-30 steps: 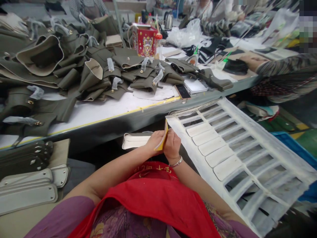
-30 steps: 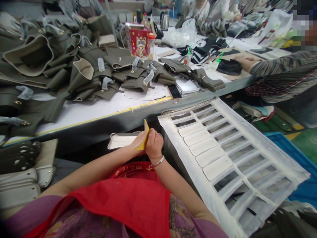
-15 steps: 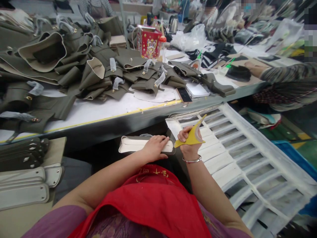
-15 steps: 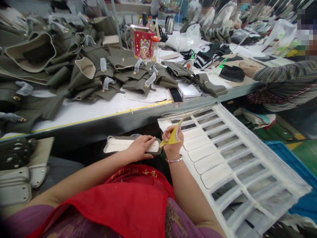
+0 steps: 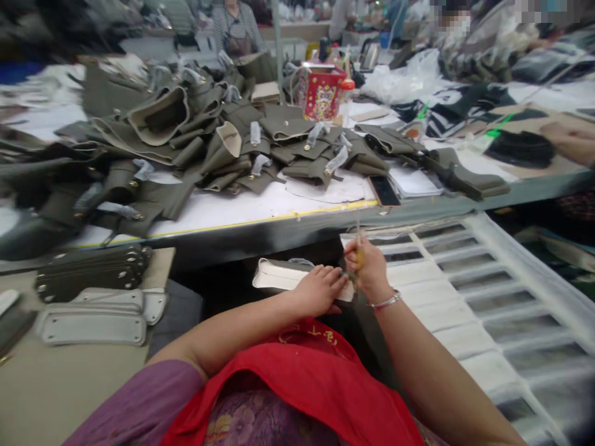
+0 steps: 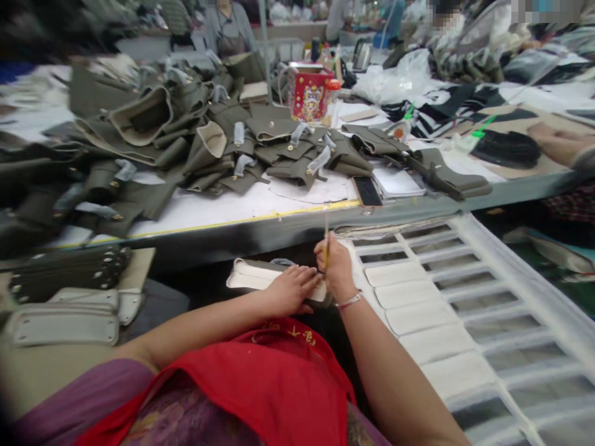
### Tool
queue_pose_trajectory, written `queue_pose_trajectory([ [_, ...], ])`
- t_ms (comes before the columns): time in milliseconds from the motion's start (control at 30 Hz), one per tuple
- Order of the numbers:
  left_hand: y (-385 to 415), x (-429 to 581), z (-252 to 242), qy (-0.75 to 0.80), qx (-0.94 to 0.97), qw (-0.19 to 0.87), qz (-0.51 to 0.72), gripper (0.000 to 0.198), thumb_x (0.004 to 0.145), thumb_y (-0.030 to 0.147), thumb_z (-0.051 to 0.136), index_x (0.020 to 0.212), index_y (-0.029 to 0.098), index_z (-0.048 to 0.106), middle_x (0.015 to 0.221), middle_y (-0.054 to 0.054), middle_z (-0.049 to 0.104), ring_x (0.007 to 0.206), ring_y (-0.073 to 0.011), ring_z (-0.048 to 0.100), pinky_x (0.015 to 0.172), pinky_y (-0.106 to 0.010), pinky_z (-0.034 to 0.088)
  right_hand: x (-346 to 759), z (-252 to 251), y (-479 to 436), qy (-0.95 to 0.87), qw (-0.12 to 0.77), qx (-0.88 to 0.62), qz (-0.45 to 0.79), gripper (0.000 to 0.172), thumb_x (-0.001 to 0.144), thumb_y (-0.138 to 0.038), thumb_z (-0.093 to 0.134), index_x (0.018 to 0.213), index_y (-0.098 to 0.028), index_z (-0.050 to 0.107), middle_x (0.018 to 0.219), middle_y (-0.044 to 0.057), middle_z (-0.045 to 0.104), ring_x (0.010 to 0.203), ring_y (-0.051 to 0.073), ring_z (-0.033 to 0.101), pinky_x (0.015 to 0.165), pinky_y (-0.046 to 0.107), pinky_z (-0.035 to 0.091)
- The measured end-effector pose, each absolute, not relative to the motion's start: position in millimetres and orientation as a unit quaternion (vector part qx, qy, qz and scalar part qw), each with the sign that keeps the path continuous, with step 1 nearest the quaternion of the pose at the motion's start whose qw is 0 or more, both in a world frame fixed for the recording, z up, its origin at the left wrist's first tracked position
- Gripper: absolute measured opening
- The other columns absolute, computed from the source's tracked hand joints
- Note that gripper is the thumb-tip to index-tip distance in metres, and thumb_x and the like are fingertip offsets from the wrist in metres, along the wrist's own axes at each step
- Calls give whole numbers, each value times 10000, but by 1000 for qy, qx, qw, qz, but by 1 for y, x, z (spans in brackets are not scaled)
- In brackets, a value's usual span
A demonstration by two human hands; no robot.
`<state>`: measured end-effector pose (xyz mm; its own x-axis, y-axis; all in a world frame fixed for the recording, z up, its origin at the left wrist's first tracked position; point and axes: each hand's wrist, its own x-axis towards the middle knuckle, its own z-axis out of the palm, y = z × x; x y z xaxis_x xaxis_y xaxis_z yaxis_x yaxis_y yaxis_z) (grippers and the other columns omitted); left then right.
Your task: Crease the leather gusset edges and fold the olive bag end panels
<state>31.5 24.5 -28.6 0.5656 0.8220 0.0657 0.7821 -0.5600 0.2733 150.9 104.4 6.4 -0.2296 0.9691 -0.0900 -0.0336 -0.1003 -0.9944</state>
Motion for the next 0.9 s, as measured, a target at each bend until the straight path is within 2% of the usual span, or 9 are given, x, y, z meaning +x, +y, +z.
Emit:
queue_pose_trajectory([
  [67,15,13,-26,461,867,131,137,787,762,522,626,1382,129,341,1411,-175,398,1295,-304,360,1081,-449,242,152,13,112,-522,385,-436,624,620,749,-792,332,587,-209,468,408,-79,259,315,68,220,325,213,169],
  [133,1,-17,-25,502,823,157,215,712,817,517,555,1392,166,326,1412,-142,413,1314,-266,351,1112,-451,203,151,18,121,-595,324,-442,587,650,802,-766,214,602,-213,490,417,-53,306,329,92,260,346,240,209],
  [200,-12,-54,-29,592,714,179,329,600,870,480,474,1380,190,347,1400,-122,436,1312,-241,364,1124,-450,195,143,22,131,-695,259,-448,500,652,846,-713,198,592,-212,528,447,-3,419,390,129,384,411,272,301],
  [300,-22,-103,-51,671,468,289,497,535,923,460,340,1371,169,363,1383,-139,454,1281,-224,419,1071,-429,311,113,21,143,-835,119,-422,332,585,895,-602,275,645,-200,619,651,81,631,631,207,573,589,306,387],
  [400,-15,-120,-81,600,325,455,572,591,939,511,200,1334,137,432,1341,-148,502,1236,-229,475,1015,-406,382,70,13,151,-922,-55,-352,152,555,933,-509,234,828,-192,677,843,113,693,749,244,619,616,313,373],
  [467,-8,-115,-94,556,291,512,587,657,930,555,154,1261,127,527,1276,-129,564,1171,-234,528,1003,-395,391,40,6,155,-947,-110,-291,77,557,944,-481,218,878,-182,684,856,122,697,745,243,629,598,309,357],
  [600,0,-104,-99,564,273,518,583,755,904,614,83,1133,159,639,1121,-66,660,1070,-225,576,988,-378,396,-8,-8,163,-979,-114,-171,9,576,951,-465,223,814,-166,695,830,124,699,746,234,632,615,311,341],
  [800,-2,-110,-96,624,289,497,529,793,897,620,37,1052,178,677,1044,-38,681,1044,-213,576,992,-349,393,-43,-20,174,-995,-93,-29,29,574,953,-467,254,740,-166,695,755,94,689,698,195,614,607,302,293],
  [900,-3,-110,-97,631,275,502,523,798,887,643,58,1039,170,682,1071,-49,675,1075,-228,565,1016,-353,373,-51,-23,175,-995,-88,22,49,561,952,-456,271,734,-155,691,751,99,687,676,184,604,605,304,276],
])
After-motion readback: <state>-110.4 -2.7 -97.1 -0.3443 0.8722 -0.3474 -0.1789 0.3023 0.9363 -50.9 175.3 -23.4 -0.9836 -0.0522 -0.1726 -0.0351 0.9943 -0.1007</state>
